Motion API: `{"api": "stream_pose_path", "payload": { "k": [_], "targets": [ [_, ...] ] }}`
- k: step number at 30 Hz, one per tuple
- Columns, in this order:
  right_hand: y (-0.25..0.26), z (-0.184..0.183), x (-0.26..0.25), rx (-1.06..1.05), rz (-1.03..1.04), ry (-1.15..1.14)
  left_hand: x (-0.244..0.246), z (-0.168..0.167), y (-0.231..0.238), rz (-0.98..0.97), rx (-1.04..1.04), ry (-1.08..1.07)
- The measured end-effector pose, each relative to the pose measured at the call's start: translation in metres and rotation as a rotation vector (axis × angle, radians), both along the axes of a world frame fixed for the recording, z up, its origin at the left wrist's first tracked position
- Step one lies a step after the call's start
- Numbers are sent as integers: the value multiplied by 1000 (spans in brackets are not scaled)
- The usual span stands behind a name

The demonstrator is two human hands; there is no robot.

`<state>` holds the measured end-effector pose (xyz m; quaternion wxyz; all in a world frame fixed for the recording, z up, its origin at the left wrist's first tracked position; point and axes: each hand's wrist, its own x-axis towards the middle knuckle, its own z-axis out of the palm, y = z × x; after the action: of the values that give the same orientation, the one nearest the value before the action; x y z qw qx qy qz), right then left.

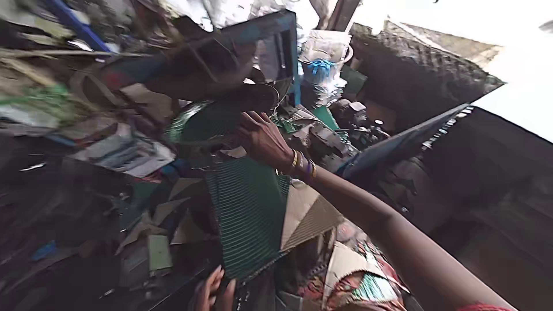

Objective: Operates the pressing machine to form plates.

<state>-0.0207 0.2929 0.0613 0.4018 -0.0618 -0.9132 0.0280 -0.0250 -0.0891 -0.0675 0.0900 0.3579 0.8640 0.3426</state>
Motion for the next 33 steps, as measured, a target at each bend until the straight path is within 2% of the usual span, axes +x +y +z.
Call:
{"api": "stream_pose_path", "payload": {
  "k": [2, 5, 8, 11, 13, 15, 16, 18, 19, 20, 21, 22, 24, 26, 28, 29, 31, 33],
  "targets": [
    [-22, 19, 102, -79, -121, 113, 5, -10, 71, -169, 5, -51],
    [-41, 33, 260, -197, -562, 250, 27, -26, 146, -310, -30, -66],
    [-45, 5, 371, -332, -855, 263, 54, -25, 182, -405, -62, -82],
    [-49, -75, 416, -453, -1065, 87, 71, -24, 188, -494, -41, 1],
    [-47, -162, 422, -454, -1148, -100, 77, -30, 184, -548, 13, 139],
    [-48, -268, 429, -497, -1147, -264, 81, -39, 180, -597, 88, 247],
    [-48, -313, 433, -585, -1134, -365, 82, -44, 181, -603, 121, 272],
    [-43, -364, 433, -1001, -1053, -564, 87, -49, 179, -606, 170, 257],
    [-36, -368, 422, -1168, -1000, -582, 88, -48, 176, -594, 182, 255],
    [-27, -359, 404, -1233, -954, -512, 87, -46, 174, -572, 192, 258],
    [-17, -334, 384, -1255, -908, -388, 88, -45, 172, -539, 198, 257],
    [-10, -297, 365, -1283, -842, -228, 90, -45, 171, -508, 203, 251],
    [-10, -212, 331, -1518, -589, -51, 96, -45, 168, -457, 206, 226],
    [-20, -150, 306, -1738, -268, -172, 101, -45, 171, -445, 204, 213],
    [-37, -135, 286, -1721, -115, -339, 107, -48, 174, -465, 181, 229],
    [-46, -142, 278, -1668, -128, -352, 109, -49, 174, -488, 152, 231],
    [-62, -162, 268, -1622, -192, -233, 112, -47, 169, -511, 111, 208],
    [-74, -161, 262, -1691, -215, -29, 108, -45, 161, -479, 117, 155]
  ]
}}
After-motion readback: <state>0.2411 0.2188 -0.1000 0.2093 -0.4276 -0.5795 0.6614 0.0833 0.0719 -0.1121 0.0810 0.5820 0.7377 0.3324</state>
